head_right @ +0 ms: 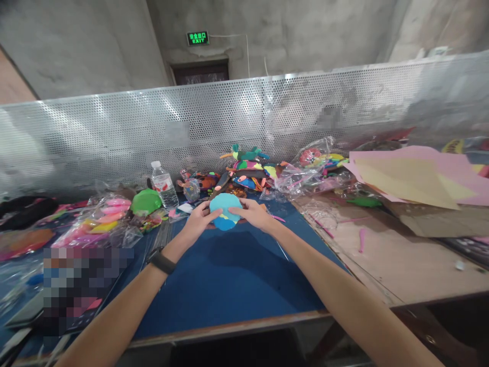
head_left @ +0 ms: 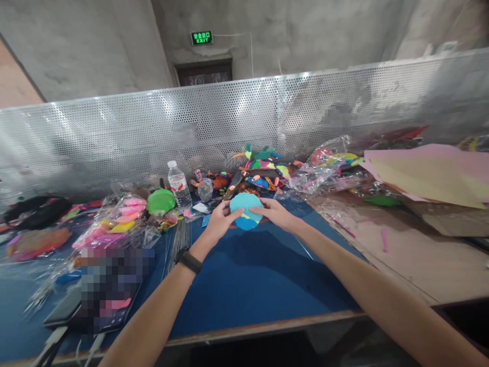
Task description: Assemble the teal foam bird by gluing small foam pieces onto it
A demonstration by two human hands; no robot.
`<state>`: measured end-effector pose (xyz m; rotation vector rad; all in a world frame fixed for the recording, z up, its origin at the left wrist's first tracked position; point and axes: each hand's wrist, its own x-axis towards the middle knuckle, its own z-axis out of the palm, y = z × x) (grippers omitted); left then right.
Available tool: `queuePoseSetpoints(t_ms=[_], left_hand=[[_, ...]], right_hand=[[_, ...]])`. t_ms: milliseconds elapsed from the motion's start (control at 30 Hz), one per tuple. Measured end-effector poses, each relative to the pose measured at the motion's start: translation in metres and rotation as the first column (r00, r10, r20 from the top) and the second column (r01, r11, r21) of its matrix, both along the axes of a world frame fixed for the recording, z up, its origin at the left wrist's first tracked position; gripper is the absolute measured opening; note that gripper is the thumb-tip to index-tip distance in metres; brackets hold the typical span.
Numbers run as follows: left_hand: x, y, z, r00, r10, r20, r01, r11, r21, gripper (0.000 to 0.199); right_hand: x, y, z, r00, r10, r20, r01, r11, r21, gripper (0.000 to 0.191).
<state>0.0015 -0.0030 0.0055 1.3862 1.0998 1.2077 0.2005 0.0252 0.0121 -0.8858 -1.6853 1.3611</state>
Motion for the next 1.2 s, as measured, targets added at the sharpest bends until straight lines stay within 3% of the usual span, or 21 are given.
queuePoseSetpoints(t_ms=[267,433,633,933,1200], left_hand=[[0.001,-0.001,0.001,0.999,0.052,0.008,-0.052,0.998,0.021,0.061],[0.001,-0.005,0.003,1.000,-0.026,0.003,0.026,1.000,-0.007,0.074],[0.000,-0.005,0.002,0.994,-0.080,-0.070,0.080,0.997,-0.009,0.067],[0.003,-0.007,0.003,0.999,-0.029,-0.023,0.029,1.000,-0.003,0.052],[0.004,-0.009,0.007,0.999,-0.049,-0.023,0.048,0.998,-0.046,0.058]], right_hand=[[-0.002,-0.002,0.002,0.999,-0.039,0.033,0.039,0.999,0.006,0.036],[-0.002,0.000,-0.002,0.997,-0.078,-0.002,0.078,0.997,-0.005,0.047],[-0.003,-0.001,-0.001,0.994,-0.106,-0.004,0.106,0.994,0.024,0.043],[-0.003,-0.005,0.002,0.997,-0.076,0.000,0.076,0.997,0.015,0.049],[-0.003,-0.002,0.000,0.992,-0.116,0.044,0.114,0.993,0.043,0.050]])
